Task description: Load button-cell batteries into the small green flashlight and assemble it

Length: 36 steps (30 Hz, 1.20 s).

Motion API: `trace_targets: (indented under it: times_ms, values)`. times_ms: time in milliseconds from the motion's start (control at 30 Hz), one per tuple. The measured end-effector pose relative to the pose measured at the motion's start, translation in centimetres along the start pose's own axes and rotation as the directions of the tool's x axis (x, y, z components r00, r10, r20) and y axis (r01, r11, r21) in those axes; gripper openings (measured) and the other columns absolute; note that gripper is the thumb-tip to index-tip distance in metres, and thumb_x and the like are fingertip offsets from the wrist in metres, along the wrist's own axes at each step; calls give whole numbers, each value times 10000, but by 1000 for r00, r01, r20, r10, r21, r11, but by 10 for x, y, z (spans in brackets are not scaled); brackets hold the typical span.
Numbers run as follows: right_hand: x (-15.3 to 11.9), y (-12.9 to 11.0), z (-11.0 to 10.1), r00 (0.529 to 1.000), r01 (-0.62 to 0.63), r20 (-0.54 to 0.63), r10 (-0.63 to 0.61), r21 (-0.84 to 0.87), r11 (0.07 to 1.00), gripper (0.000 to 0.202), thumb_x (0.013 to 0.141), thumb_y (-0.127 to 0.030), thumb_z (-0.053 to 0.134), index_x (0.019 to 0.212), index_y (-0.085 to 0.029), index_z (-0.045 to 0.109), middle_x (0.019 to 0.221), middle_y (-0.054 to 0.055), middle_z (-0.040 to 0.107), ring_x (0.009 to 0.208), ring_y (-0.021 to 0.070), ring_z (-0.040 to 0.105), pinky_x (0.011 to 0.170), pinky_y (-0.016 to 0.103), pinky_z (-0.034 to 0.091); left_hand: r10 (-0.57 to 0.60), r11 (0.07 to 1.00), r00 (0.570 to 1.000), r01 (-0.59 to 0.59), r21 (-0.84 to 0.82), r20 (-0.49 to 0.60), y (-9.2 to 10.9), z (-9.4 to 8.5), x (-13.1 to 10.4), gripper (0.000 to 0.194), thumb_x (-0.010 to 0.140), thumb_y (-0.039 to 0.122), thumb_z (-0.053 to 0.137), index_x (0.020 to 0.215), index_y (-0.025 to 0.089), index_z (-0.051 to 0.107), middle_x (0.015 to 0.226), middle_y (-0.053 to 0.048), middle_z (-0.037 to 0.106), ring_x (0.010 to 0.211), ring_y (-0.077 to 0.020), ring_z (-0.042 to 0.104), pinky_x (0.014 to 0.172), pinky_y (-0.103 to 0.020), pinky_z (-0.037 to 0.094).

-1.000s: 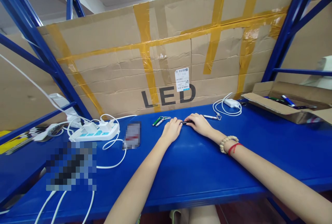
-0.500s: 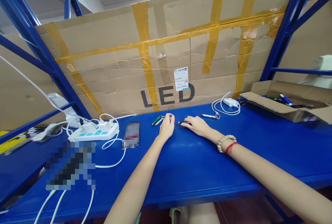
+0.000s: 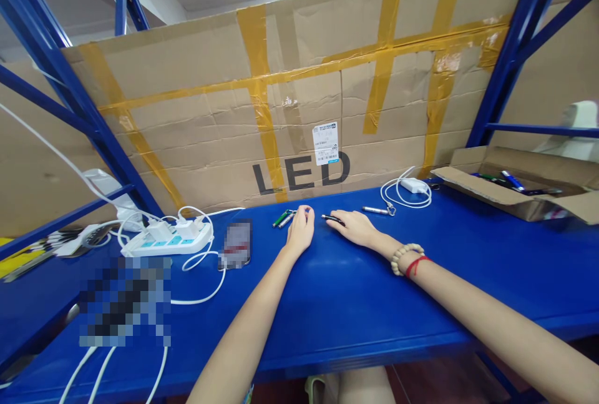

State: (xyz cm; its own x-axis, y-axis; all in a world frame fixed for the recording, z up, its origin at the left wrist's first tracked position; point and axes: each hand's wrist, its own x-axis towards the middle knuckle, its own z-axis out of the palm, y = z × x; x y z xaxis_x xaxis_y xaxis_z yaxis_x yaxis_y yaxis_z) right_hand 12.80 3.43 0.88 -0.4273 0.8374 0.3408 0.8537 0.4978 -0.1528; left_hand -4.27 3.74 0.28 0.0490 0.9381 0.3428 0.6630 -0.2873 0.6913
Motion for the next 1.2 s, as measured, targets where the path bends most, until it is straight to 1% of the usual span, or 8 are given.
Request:
trace_targets:
  times_ms: [167, 367, 467, 600, 667, 833, 1067, 1200]
  values:
    - [-1, -3, -3, 999, 34, 30, -34, -9, 999, 410, 888, -510, 335, 912, -214, 618, 856, 39, 684, 776, 196, 630, 634, 246, 388, -4, 1000, 1000, 4, 0, 11, 1, 0, -1, 239, 912, 358, 292, 1019, 238, 469, 1004, -34, 594, 937, -172, 559, 852, -324, 418]
    - [-2, -4, -3, 996, 75, 52, -73, -36, 997, 427, 886, -509, 342, 1028, -226, 629, 998, 50, 681, 893, 222, 626, 728, 282, 404, 1, 1000, 1000, -1, -4, 11, 1, 0, -1, 240, 909, 363, 292, 1007, 237, 471, 1003, -36, 589, 932, -176, 556, 848, -328, 416]
    - [-2, -4, -3, 994, 90, 62, -87, -47, 995, 410, 892, -489, 345, 1033, -235, 635, 1053, 44, 665, 923, 230, 618, 761, 298, 402, 9, 1000, 1000, -9, -15, 9, 0, 0, 0, 246, 907, 364, 289, 999, 234, 476, 963, -35, 590, 905, -177, 560, 832, -328, 421]
    - [-1, -3, -4, 992, 102, 74, -98, -49, 994, 429, 890, -506, 332, 985, -231, 647, 984, 47, 686, 884, 230, 630, 718, 288, 412, 38, 998, 999, -38, -42, 1, -1, 0, -1, 256, 908, 378, 281, 986, 239, 481, 921, -22, 590, 897, -174, 556, 834, -322, 415]
    - [-1, -1, -4, 993, 97, 75, -94, -47, 994, 468, 891, -524, 301, 998, -219, 639, 949, 59, 692, 862, 230, 635, 692, 282, 416, 63, 996, 998, -64, -60, -5, -1, 0, -1, 264, 910, 381, 270, 977, 241, 484, 917, -17, 590, 898, -171, 554, 839, -316, 411]
    - [0, 3, -2, 992, 97, 79, -94, -35, 995, 507, 895, -531, 272, 1048, -202, 625, 982, 78, 682, 884, 238, 629, 701, 284, 419, 126, 987, 992, -128, -102, -22, -2, -1, -1, 277, 913, 381, 258, 954, 234, 489, 920, -21, 582, 900, -168, 548, 832, -301, 406]
    - [0, 5, -1, 991, 108, 81, -106, -16, 994, 504, 891, -537, 272, 1024, -212, 633, 955, 81, 686, 861, 243, 632, 683, 288, 418, 171, 976, 985, -173, -135, -28, -4, 0, 0, 303, 914, 372, 235, 924, 219, 497, 900, -28, 577, 901, -173, 539, 804, -295, 411]
    - [-2, 4, -1, 991, 118, 61, -118, 13, 993, 451, 892, -512, 308, 1065, -195, 578, 902, 78, 689, 812, 234, 637, 660, 285, 419, 168, 976, 985, -171, -134, -34, -4, 0, 0, 296, 913, 368, 244, 915, 216, 497, 886, -30, 575, 904, -179, 537, 812, -305, 407]
